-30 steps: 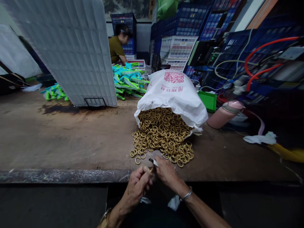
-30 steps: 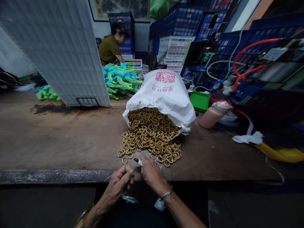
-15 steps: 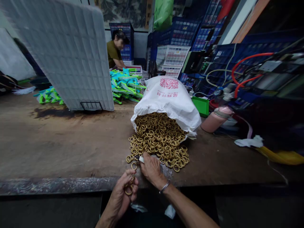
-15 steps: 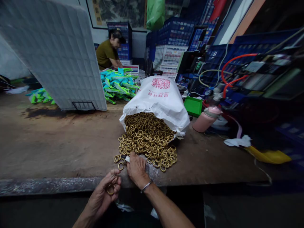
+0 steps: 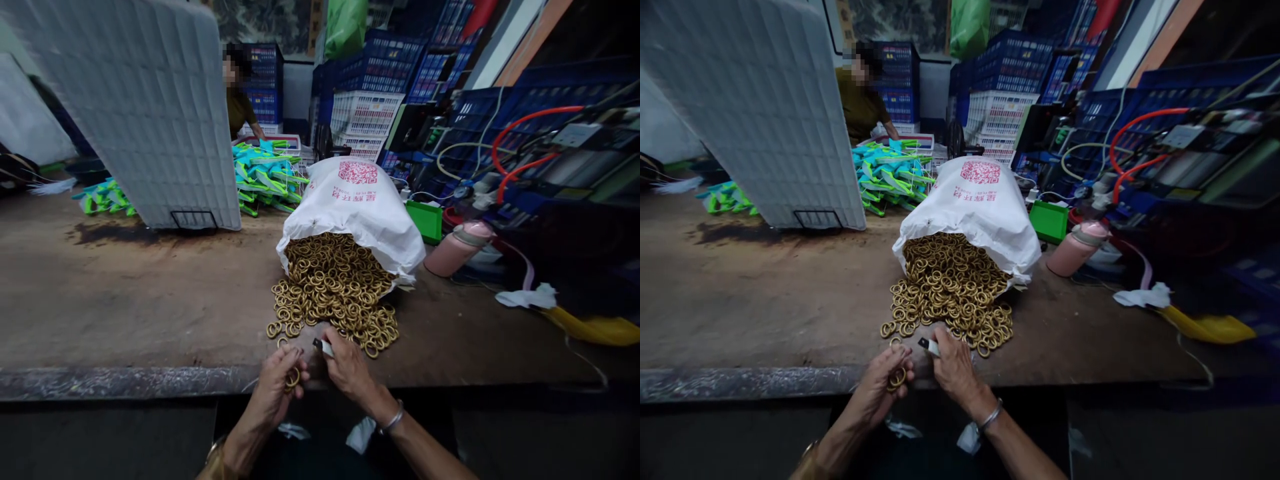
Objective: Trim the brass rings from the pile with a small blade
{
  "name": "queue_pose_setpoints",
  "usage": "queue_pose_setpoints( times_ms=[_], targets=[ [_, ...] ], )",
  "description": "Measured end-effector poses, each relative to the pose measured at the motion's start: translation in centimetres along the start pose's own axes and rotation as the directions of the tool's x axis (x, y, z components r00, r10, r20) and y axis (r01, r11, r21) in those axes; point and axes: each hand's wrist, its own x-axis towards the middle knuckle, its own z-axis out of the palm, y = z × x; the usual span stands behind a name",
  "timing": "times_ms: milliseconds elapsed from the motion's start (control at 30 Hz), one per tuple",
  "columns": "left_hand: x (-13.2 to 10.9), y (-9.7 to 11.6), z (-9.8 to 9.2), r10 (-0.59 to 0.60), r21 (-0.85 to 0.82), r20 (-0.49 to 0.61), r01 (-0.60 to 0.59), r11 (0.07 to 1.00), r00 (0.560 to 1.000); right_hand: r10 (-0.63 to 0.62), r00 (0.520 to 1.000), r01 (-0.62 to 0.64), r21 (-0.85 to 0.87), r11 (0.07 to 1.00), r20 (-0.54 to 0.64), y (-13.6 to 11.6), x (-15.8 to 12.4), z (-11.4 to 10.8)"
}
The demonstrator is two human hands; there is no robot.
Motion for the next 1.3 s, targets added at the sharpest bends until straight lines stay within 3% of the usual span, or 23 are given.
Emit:
queue_pose_setpoints(
  times_ms=[167, 300, 400, 500, 567, 700, 800, 967, 1300],
  targets=[
    [0.3, -0.8, 1.0, 0.085, 0.152, 0.104, -0.100, 0.983, 0.991, -0.080, 0.997, 0.081, 0.213, 0.974, -0.015, -1.1, -1.1, -1.2],
    [0.1, -1.0, 1.3, 0.142, 0.244, 0.079, -0.158, 0.957, 0.987, 0.075, 0.997, -0.064, 0.394, 0.917, -0.013, -1.7, -0.7, -1.7],
    [-0.3, -0.6, 1.7, 0.294, 0.325, 0.104, -0.312, 0.893, 0.950, 0.197, 0.979, -0.198, 0.489, 0.849, 0.053, -1.8, -0.3, -1.7],
    [-0.6, -0.3, 2.1, 0.400, 0.381, 0.159, -0.430, 0.819, 0.903, 0.212, 0.965, -0.263, 0.565, 0.782, 0.156, -1.6, -0.2, -1.5],
    [-0.8, -0.2, 2.2, 0.381, 0.372, 0.157, -0.411, 0.832, 0.911, 0.224, 0.959, -0.285, 0.581, 0.763, 0.177, -1.6, -0.2, -1.2],
    [-0.8, -0.4, 1.7, 0.110, 0.357, 0.106, -0.141, 0.923, 0.988, 0.257, 0.959, -0.278, 0.534, 0.798, 0.115, -1.6, -0.2, -0.8],
    [-0.7, -0.8, 1.4, -0.014, 0.307, 0.130, -0.027, 0.951, 0.991, 0.245, 0.967, -0.247, 0.479, 0.842, 0.069, -1.6, -0.1, -0.7],
    [-0.7, -1.1, 1.1, 0.024, 0.213, 0.144, -0.054, 0.976, 0.989, 0.206, 0.978, -0.204, 0.376, 0.904, 0.035, -1.5, -0.3, -1.1],
    [-0.5, -1.2, 1.0, 0.137, 0.293, 0.131, -0.170, 0.941, 0.982, 0.032, 0.979, -0.047, 0.070, 0.996, 0.200, -2.2, -1.8, -1.6]
  ],
)
